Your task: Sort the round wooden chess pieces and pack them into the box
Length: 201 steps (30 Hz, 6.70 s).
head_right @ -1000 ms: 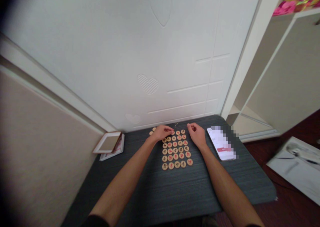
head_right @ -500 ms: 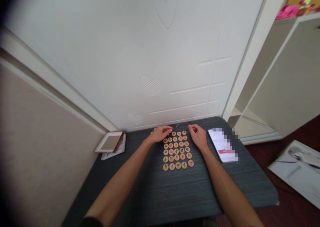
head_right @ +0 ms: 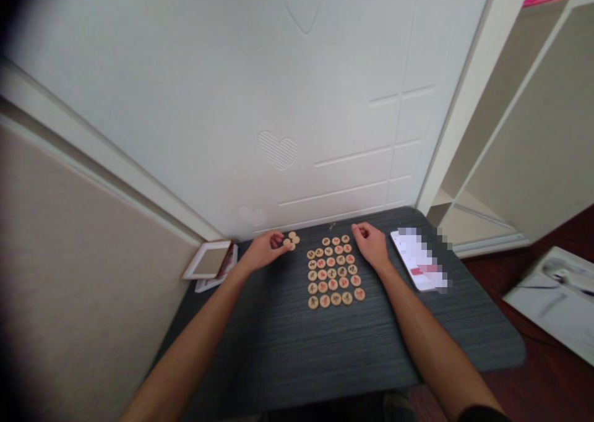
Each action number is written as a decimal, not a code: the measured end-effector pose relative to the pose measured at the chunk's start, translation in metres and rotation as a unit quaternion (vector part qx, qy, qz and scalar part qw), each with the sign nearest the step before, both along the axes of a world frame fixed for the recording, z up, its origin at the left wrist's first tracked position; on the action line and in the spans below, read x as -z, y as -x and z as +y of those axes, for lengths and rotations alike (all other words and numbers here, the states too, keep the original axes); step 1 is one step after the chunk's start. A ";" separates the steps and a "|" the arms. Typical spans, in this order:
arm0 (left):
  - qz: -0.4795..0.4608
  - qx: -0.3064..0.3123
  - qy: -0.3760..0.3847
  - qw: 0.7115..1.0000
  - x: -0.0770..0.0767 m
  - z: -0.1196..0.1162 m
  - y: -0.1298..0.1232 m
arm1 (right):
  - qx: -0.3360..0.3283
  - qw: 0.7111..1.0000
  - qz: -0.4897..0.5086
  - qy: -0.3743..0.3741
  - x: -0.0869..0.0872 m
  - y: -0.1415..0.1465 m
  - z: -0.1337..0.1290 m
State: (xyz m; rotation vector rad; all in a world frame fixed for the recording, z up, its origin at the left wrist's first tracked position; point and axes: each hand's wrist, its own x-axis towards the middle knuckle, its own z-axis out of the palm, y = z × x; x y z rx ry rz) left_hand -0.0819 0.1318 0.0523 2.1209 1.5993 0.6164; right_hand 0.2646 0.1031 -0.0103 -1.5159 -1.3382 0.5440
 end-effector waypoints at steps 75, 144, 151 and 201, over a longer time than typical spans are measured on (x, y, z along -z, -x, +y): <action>-0.421 -0.020 0.172 0.891 0.029 -0.049 -0.037 | 0.001 1.000 0.002 0.001 -0.005 0.000 -0.003; -0.407 -0.045 0.110 0.906 0.035 -0.033 -0.051 | 0.003 1.000 0.011 0.001 -0.002 -0.003 0.000; -0.382 -0.038 0.098 0.918 0.035 -0.032 -0.052 | 0.002 1.000 0.010 0.000 -0.004 -0.002 -0.001; 0.078 -0.068 0.015 0.994 0.024 -0.005 -0.096 | 0.006 1.000 0.020 0.002 -0.009 -0.001 -0.003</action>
